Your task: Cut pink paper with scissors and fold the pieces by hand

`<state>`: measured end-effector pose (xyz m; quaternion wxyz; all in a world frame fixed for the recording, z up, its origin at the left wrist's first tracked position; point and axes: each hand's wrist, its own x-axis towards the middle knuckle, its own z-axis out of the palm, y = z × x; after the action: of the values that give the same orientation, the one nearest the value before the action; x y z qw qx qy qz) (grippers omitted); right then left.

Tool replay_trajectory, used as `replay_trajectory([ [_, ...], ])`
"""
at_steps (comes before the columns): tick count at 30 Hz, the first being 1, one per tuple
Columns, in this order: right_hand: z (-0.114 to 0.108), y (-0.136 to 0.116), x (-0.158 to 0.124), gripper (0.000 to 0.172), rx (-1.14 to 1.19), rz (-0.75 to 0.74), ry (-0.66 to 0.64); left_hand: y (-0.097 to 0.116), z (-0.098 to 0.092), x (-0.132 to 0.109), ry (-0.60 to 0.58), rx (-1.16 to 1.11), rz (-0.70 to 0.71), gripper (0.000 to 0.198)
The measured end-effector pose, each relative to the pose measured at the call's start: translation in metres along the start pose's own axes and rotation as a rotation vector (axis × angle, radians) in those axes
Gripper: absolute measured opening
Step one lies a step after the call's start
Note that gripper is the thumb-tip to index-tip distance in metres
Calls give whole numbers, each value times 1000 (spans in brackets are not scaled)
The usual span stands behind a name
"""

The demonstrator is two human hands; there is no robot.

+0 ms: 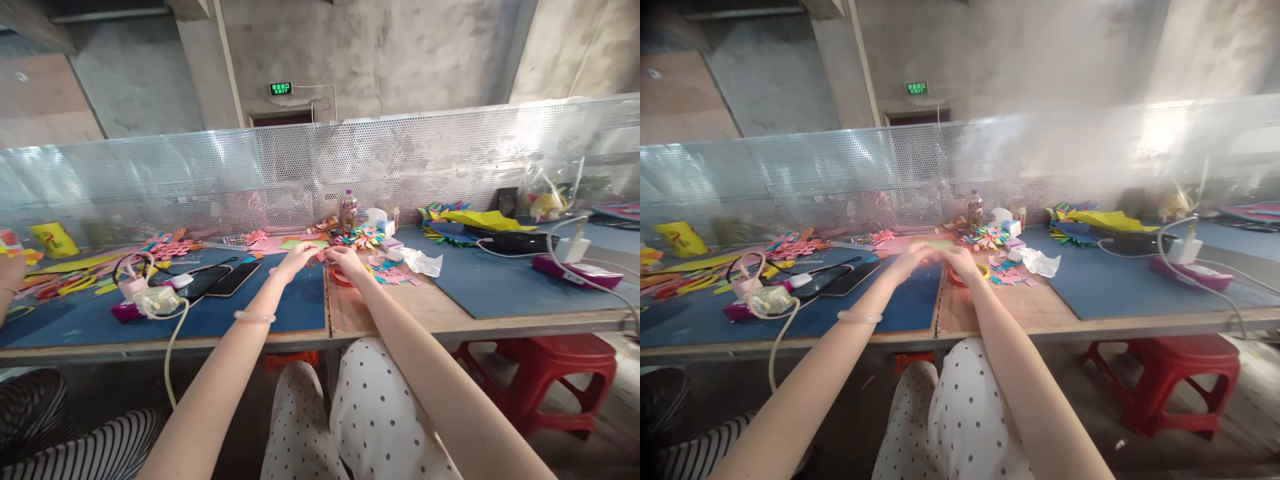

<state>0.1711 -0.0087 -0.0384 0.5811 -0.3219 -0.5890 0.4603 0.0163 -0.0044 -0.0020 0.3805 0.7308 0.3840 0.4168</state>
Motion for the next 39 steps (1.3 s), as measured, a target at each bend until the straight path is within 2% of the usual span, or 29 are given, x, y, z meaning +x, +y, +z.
replay_trajectory([
  [8, -1, 2, 0, 20, -49, 18, -1, -8, -2, 4, 9, 68, 30, 21],
  [25, -1, 2, 0, 19, -35, 30, 7, -9, -2, 4, -9, 122, 95, 21],
  [39, -1, -4, -2, 12, 127, 15, 42, -1, -3, 0, -32, -19, 26, 25],
])
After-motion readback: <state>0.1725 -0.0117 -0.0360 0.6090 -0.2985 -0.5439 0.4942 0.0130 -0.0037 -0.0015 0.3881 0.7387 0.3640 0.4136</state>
